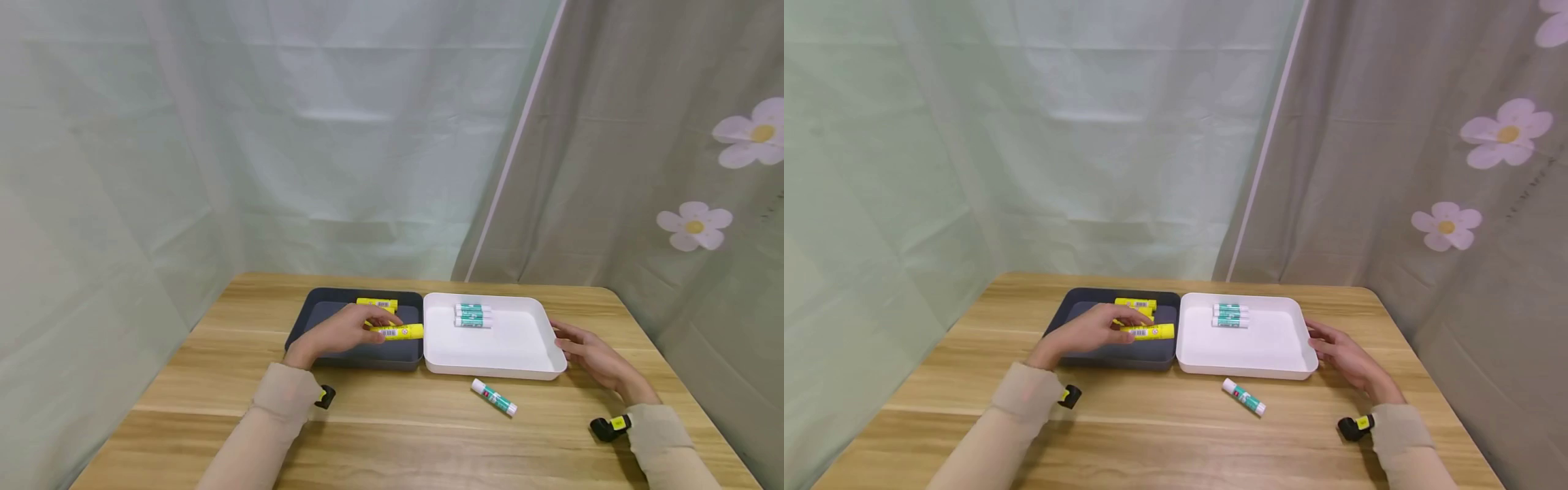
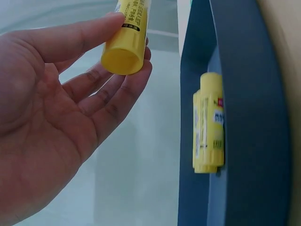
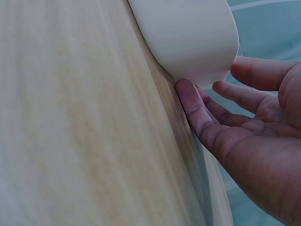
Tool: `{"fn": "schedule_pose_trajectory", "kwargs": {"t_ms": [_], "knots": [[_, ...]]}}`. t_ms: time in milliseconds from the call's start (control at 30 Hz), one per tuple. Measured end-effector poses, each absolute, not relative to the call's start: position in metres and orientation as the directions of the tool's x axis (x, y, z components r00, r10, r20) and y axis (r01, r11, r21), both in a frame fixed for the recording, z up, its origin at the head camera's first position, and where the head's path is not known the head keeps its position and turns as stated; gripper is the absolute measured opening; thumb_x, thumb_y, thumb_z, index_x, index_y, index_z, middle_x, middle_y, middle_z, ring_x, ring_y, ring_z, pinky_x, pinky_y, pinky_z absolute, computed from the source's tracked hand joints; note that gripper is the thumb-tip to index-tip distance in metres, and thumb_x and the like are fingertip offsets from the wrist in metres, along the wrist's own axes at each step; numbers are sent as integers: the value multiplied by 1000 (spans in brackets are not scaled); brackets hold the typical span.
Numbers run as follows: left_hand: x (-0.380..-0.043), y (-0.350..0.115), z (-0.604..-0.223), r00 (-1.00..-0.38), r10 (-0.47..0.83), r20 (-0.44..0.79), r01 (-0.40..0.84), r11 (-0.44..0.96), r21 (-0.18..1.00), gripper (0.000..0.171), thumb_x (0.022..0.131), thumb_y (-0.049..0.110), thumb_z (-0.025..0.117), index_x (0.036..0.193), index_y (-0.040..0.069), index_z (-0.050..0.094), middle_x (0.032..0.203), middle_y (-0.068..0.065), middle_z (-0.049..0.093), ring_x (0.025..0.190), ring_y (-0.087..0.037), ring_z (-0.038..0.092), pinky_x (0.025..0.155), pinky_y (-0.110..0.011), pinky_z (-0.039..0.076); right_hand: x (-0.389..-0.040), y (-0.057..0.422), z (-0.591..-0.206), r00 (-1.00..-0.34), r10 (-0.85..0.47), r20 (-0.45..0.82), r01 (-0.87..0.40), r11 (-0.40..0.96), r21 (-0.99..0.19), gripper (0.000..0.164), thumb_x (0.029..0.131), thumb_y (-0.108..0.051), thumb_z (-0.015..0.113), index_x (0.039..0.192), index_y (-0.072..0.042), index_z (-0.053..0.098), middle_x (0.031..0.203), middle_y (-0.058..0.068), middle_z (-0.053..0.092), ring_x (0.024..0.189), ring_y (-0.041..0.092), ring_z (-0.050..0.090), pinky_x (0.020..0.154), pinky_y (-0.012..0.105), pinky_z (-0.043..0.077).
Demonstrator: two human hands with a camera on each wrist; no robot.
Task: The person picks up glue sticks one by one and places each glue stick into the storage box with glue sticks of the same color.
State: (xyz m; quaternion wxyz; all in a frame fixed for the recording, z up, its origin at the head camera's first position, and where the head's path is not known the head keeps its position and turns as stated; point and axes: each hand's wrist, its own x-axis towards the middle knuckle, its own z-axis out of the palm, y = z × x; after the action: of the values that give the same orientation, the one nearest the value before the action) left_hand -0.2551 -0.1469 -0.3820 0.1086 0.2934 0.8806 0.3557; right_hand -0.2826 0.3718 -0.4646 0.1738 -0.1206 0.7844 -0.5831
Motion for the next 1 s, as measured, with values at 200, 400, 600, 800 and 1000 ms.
{"fn": "schedule_pose_trajectory", "kwargs": {"t_ms": [200, 400, 600, 800, 1000], "knots": [[-262, -153, -377, -819, 574, 3, 424, 602, 677, 38, 96, 5, 73, 131, 19, 73, 122, -1, 70, 104, -17, 63, 88, -36, 54, -283, 372, -464, -907, -397, -142, 20, 297, -955, 71, 110, -17, 52, 163, 8, 11, 162, 40, 14, 114, -6, 52, 93, 14, 47], [-268, -157, -376, -829, 560, -15, 407, 620, 670, 38, 97, 6, 73, 132, 18, 72, 124, -5, 68, 108, -19, 64, 89, -37, 56, -282, 372, -464, -909, -390, -146, 21, 307, -952, 71, 110, -18, 52, 163, 7, 12, 163, 40, 14, 114, -5, 51, 94, 14, 47], [-273, -161, -374, -831, 555, -27, 407, 640, 652, 39, 96, 6, 73, 133, 16, 71, 129, -8, 68, 113, -23, 64, 93, -41, 55, -282, 371, -464, -911, -386, -143, 17, 312, -950, 71, 110, -18, 52, 163, 5, 13, 161, 39, 18, 115, -1, 52, 94, 15, 48], [-282, -167, -374, -801, 598, -33, 436, 620, 653, 39, 97, 2, 71, 135, 12, 70, 133, -6, 68, 120, -27, 64, 97, -43, 55, -283, 372, -466, -912, -383, -143, 15, 317, -948, 71, 110, -19, 53, 164, 5, 13, 161, 39, 19, 115, 0, 52, 93, 16, 48], [-291, -167, -372, -782, 620, -55, 451, 625, 637, 37, 95, -4, 70, 130, 11, 73, 129, -6, 69, 120, -30, 63, 98, -43, 54, -284, 373, -467, -911, -388, -140, 13, 312, -950, 71, 110, -20, 52, 163, 6, 13, 162, 39, 17, 114, -3, 52, 94, 16, 48]]}}
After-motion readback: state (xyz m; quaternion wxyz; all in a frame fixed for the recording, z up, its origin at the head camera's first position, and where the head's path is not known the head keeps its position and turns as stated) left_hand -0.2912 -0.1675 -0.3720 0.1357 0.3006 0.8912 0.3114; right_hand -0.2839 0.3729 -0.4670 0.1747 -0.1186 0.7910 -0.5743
